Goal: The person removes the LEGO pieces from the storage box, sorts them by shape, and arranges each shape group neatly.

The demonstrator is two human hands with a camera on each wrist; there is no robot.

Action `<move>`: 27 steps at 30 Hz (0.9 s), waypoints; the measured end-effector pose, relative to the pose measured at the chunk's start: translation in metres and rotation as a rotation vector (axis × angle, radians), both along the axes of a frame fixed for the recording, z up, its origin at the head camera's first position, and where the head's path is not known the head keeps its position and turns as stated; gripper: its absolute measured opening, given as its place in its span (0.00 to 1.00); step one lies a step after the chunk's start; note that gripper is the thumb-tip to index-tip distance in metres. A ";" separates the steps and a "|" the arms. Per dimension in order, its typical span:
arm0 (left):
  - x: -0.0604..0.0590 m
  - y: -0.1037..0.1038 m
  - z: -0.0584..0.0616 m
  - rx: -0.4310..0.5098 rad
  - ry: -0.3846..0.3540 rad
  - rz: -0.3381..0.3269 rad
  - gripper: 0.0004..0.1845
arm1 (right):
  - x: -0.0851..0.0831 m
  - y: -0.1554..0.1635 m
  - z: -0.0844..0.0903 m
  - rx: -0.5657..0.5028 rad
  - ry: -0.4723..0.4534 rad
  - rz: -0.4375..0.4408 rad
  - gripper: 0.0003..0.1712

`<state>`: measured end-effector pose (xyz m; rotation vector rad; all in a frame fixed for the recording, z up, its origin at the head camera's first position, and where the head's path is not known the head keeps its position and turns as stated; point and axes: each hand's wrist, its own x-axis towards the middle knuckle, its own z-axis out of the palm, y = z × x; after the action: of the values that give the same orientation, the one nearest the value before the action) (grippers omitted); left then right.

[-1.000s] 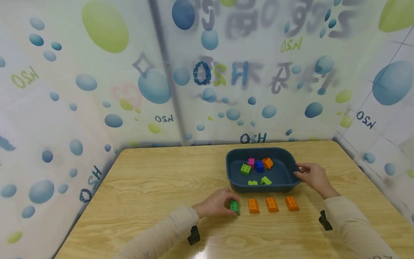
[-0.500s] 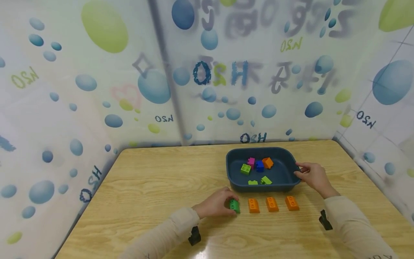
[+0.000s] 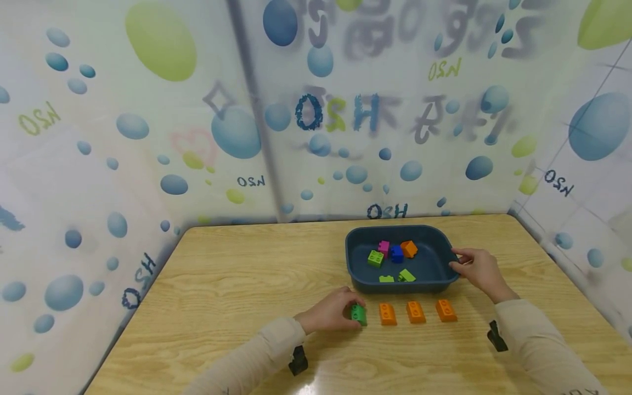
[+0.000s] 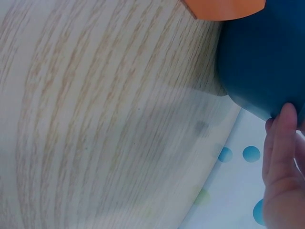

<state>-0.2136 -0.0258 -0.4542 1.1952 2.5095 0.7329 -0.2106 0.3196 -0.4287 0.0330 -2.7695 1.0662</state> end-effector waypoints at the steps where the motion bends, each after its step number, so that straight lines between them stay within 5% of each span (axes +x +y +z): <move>1: 0.000 0.000 0.000 0.000 -0.004 0.002 0.20 | 0.000 0.000 0.000 -0.001 0.001 0.000 0.23; 16: 0.004 -0.006 0.001 0.001 -0.050 0.004 0.26 | 0.000 0.000 -0.001 0.000 -0.013 -0.003 0.24; 27: 0.002 -0.018 0.022 0.083 -0.027 0.034 0.26 | 0.002 0.000 0.000 0.013 0.014 0.000 0.23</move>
<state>-0.2119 -0.0433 -0.4321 1.1635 2.5054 0.8634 -0.2085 0.3196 -0.4289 0.0419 -2.7645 1.0440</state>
